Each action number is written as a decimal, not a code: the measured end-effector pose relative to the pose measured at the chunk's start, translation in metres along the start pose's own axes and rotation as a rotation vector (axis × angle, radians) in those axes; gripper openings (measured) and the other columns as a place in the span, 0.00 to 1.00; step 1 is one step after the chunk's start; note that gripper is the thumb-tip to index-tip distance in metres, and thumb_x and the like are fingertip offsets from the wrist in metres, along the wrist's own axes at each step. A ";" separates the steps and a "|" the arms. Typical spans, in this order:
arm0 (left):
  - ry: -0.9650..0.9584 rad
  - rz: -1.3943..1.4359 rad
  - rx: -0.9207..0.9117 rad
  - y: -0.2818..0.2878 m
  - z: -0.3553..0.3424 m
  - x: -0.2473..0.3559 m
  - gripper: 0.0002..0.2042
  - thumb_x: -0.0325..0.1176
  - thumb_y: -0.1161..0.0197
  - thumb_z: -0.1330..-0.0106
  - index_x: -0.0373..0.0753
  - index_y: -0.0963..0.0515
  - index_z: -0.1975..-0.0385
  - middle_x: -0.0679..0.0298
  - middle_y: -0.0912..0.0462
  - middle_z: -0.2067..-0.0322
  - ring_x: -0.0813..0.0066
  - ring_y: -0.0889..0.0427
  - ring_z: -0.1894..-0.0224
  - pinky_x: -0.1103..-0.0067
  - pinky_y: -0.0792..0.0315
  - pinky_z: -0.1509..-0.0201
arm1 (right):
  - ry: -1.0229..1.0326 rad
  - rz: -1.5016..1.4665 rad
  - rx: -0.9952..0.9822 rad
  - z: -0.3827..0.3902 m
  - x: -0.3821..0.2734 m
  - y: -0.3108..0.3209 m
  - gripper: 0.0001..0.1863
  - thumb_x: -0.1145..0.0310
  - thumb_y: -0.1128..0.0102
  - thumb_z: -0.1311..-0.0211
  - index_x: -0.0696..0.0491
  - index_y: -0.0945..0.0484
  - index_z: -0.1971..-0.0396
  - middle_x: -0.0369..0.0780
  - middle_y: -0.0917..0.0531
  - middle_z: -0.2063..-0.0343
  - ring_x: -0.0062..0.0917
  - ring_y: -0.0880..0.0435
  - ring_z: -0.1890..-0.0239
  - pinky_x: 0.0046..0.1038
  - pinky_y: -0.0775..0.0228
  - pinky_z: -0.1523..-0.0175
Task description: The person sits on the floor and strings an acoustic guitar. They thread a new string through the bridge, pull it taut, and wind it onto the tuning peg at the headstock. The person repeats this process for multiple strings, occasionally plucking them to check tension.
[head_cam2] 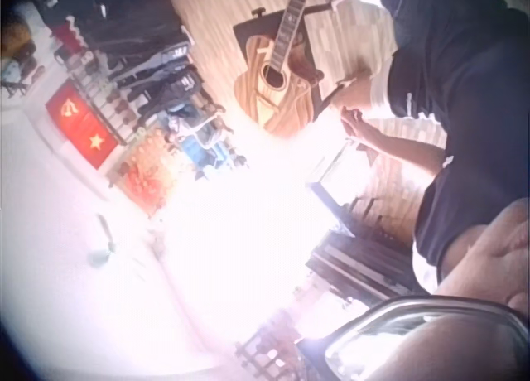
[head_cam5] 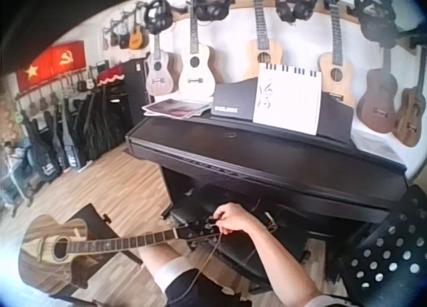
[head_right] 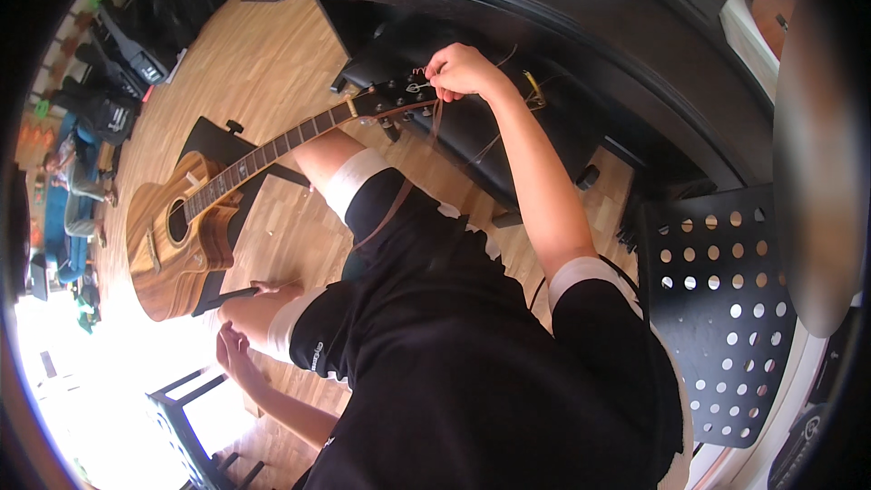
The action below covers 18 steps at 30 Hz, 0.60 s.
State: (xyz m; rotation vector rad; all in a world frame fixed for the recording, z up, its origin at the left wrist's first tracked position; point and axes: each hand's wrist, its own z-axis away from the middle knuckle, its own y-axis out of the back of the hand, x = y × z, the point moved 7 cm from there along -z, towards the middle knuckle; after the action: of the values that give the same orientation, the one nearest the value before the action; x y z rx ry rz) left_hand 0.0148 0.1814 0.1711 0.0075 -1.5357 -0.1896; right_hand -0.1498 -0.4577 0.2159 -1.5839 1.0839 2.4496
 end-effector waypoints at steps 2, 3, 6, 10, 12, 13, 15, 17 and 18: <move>0.029 0.178 0.115 0.008 -0.004 -0.010 0.15 0.38 0.45 0.24 0.31 0.22 0.54 0.72 0.27 0.73 0.86 0.28 0.71 0.87 0.32 0.66 | 0.054 -0.085 -0.009 -0.023 -0.007 -0.014 0.10 0.78 0.44 0.42 0.60 0.19 0.61 0.38 0.17 0.80 0.19 0.20 0.80 0.22 0.27 0.74; 0.008 0.196 0.154 0.014 -0.009 -0.012 0.15 0.38 0.44 0.24 0.31 0.22 0.53 0.71 0.25 0.71 0.85 0.27 0.70 0.87 0.31 0.65 | 0.098 -0.055 -0.058 -0.038 -0.004 -0.016 0.09 0.77 0.44 0.40 0.60 0.18 0.61 0.37 0.18 0.82 0.17 0.23 0.82 0.21 0.31 0.76; -0.078 0.281 0.265 0.048 -0.033 -0.004 0.15 0.38 0.42 0.26 0.32 0.22 0.50 0.67 0.19 0.65 0.82 0.22 0.65 0.87 0.30 0.63 | 0.098 -0.022 -0.101 -0.066 0.004 -0.015 0.05 0.73 0.42 0.36 0.57 0.18 0.67 0.36 0.21 0.85 0.16 0.27 0.86 0.21 0.40 0.82; -0.077 0.259 0.489 0.094 -0.077 0.029 0.19 0.39 0.38 0.28 0.32 0.25 0.44 0.60 0.19 0.54 0.69 0.21 0.48 0.73 0.32 0.42 | -0.079 0.219 -0.281 -0.096 0.002 -0.032 0.05 0.77 0.43 0.43 0.58 0.18 0.73 0.40 0.17 0.84 0.21 0.20 0.84 0.24 0.29 0.80; -0.103 0.308 0.493 0.106 -0.110 0.043 0.19 0.37 0.38 0.28 0.32 0.25 0.44 0.59 0.19 0.53 0.70 0.21 0.48 0.73 0.31 0.42 | -0.081 0.216 -0.484 -0.105 -0.006 -0.049 0.04 0.79 0.42 0.45 0.60 0.19 0.75 0.41 0.17 0.83 0.21 0.19 0.83 0.24 0.26 0.78; -0.123 0.276 0.480 0.111 -0.132 0.046 0.19 0.37 0.38 0.28 0.32 0.25 0.44 0.58 0.19 0.54 0.70 0.20 0.49 0.75 0.29 0.44 | -0.108 0.285 -0.573 -0.107 -0.010 -0.057 0.04 0.79 0.42 0.45 0.60 0.19 0.74 0.41 0.17 0.82 0.21 0.18 0.83 0.24 0.25 0.78; -0.129 0.220 0.452 0.112 -0.172 0.056 0.17 0.35 0.39 0.28 0.31 0.24 0.46 0.57 0.18 0.54 0.70 0.18 0.52 0.77 0.25 0.48 | -0.157 0.337 -0.620 -0.103 -0.012 -0.067 0.05 0.80 0.41 0.46 0.60 0.18 0.70 0.41 0.16 0.81 0.21 0.18 0.83 0.24 0.25 0.77; -0.107 0.219 0.411 0.101 -0.214 0.059 0.14 0.33 0.38 0.29 0.30 0.23 0.50 0.57 0.17 0.59 0.71 0.16 0.59 0.80 0.22 0.55 | -0.153 0.344 -0.630 -0.097 -0.018 -0.066 0.14 0.81 0.40 0.48 0.59 0.20 0.59 0.41 0.16 0.80 0.20 0.18 0.82 0.24 0.26 0.78; -0.088 0.227 0.383 0.099 -0.234 0.057 0.12 0.32 0.38 0.29 0.29 0.22 0.54 0.57 0.15 0.62 0.72 0.14 0.63 0.81 0.20 0.58 | -0.153 0.260 -0.594 -0.093 -0.027 -0.063 0.15 0.81 0.40 0.48 0.58 0.21 0.57 0.40 0.17 0.80 0.20 0.18 0.81 0.23 0.27 0.77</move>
State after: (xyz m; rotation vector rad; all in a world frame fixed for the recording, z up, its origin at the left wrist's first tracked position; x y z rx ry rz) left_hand 0.2597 0.2446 0.2307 0.1284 -1.6268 0.2890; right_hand -0.0398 -0.4532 0.1824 -1.3898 0.5948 3.2255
